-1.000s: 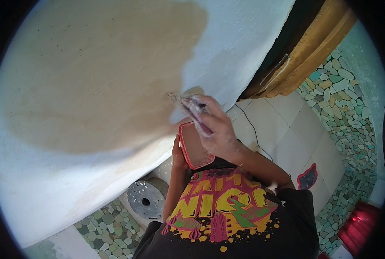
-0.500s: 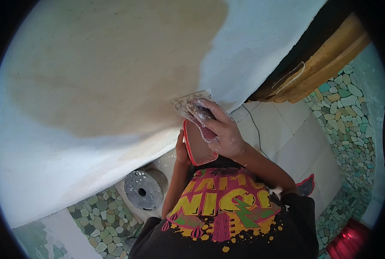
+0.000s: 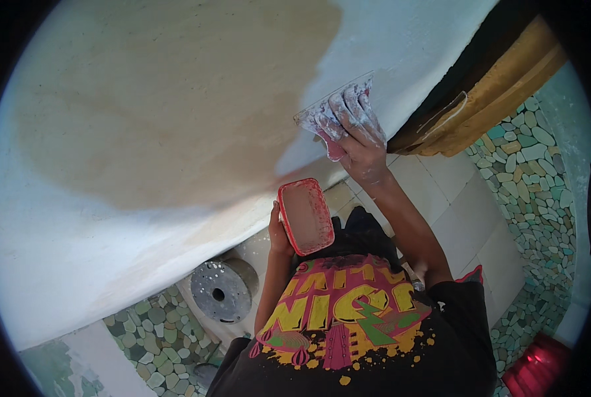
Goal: The person is using a scraper to apply white wall putty or filler to a damaged area on a wall.
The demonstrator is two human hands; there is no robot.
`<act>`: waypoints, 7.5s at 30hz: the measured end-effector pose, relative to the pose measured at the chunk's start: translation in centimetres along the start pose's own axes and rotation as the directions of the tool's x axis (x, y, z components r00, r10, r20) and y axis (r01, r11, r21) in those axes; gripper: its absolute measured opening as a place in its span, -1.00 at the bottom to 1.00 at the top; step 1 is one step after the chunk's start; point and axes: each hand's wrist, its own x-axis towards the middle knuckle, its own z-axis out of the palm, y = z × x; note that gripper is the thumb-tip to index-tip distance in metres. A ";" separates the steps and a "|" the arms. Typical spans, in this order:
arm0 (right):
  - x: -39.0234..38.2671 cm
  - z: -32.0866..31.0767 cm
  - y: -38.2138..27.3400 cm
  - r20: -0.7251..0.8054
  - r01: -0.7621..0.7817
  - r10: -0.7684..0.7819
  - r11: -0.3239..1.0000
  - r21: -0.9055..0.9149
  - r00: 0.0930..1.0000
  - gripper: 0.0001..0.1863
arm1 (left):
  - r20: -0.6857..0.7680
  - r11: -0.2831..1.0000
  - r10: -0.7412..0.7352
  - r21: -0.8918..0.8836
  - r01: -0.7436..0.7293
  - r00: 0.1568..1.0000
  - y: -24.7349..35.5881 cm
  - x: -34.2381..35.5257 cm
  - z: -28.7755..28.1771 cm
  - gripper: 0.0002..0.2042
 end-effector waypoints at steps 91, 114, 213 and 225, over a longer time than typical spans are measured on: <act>-0.5 -3.8 -11.7 0.522 -0.614 0.376 0.671 0.417 0.765 -0.66 | -0.294 0.918 0.370 0.260 -0.299 0.881 1.2 1.7 11.1 -0.10; -0.5 -7.7 -11.2 0.570 -0.622 0.368 0.700 0.350 0.735 -0.70 | 0.059 0.867 0.430 0.251 -0.431 0.901 -3.1 1.8 1.5 -0.22; -4.3 -12.0 -6.5 0.758 -0.596 0.523 -0.484 0.641 0.390 -0.59 | 0.260 0.809 0.586 -0.244 -0.535 0.768 0.6 -2.1 4.9 -0.28; -0.7 -11.8 -5.2 0.405 -0.093 0.724 -0.431 0.898 0.558 -0.65 | -0.211 0.911 0.374 0.265 -0.316 0.903 -0.9 -2.5 5.5 -0.40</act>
